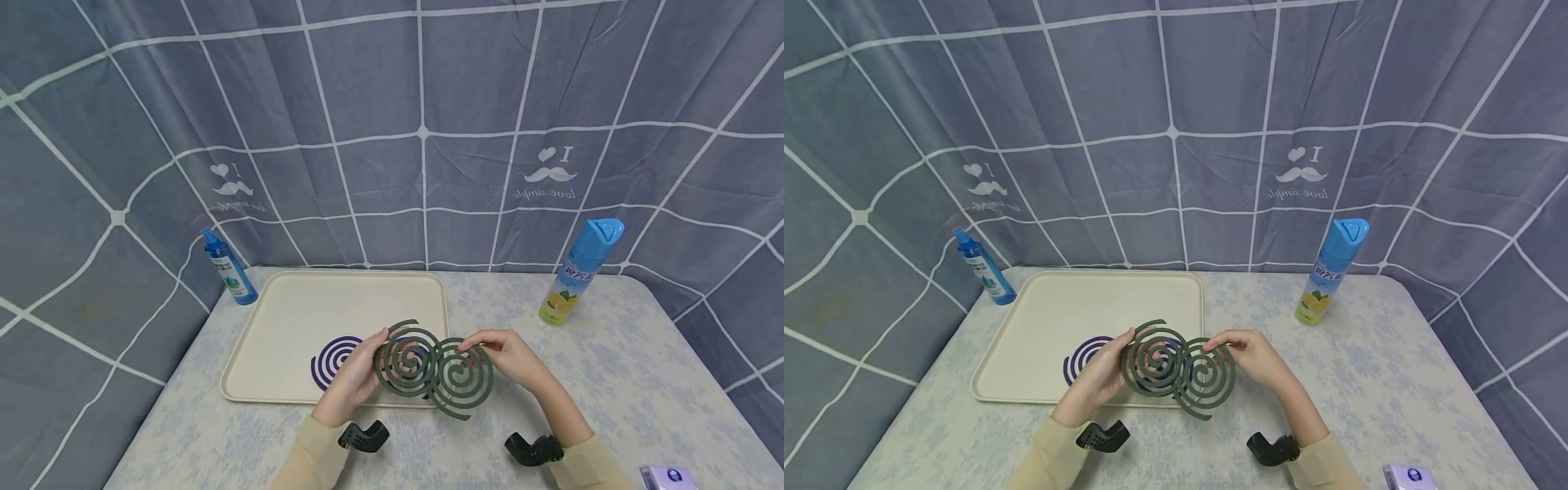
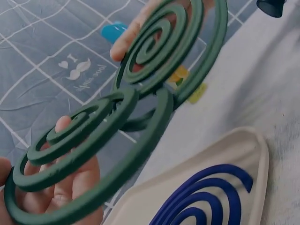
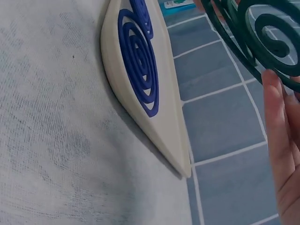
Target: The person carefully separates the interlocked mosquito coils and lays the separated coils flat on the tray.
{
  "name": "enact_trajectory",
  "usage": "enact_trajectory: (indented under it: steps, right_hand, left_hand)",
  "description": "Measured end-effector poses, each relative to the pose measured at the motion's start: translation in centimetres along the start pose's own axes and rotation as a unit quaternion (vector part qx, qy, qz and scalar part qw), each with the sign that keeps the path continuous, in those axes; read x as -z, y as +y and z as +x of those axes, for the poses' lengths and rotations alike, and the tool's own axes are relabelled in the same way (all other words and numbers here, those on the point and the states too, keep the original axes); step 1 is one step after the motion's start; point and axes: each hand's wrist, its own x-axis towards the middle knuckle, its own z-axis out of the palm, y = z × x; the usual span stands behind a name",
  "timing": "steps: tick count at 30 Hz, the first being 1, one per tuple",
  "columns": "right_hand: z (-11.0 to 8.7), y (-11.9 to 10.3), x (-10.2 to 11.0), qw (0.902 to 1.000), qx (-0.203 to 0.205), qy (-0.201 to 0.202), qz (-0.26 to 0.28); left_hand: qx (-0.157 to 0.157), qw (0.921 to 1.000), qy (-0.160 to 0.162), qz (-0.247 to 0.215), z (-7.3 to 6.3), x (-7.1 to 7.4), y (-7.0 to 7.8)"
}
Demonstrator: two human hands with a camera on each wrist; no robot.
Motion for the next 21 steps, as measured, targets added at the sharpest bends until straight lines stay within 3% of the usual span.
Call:
enact_trajectory:
  steps: [4, 9, 11, 15, 21]
  right_hand:
    - [-0.1, 0.4, 0.5, 0.9962, -0.038, -0.034, 0.069]
    - [0.1, 0.6, 0.8, 0.9786, -0.067, -0.063, 0.184]
    - [0.2, 0.4, 0.5, 0.9800, -0.068, -0.047, 0.181]
    - [0.6, 0.0, -0.4, 0.9905, -0.071, 0.020, 0.116]
    - [1.0, -0.8, -1.4, 0.9915, -0.090, 0.074, 0.058]
  left_hand:
    - [-0.008, 0.9995, -0.022, -0.023, 0.0, 0.0, 0.0]
    - [-0.027, 0.9978, -0.040, -0.045, 0.0, -0.1, 0.0]
    - [-0.031, 0.9976, -0.038, -0.049, -0.1, -0.3, -0.1]
    - [-0.030, 0.9980, -0.034, -0.045, -0.1, -0.7, -0.5]
    - [-0.020, 0.9986, 0.004, 0.049, -0.2, -1.2, -0.7]
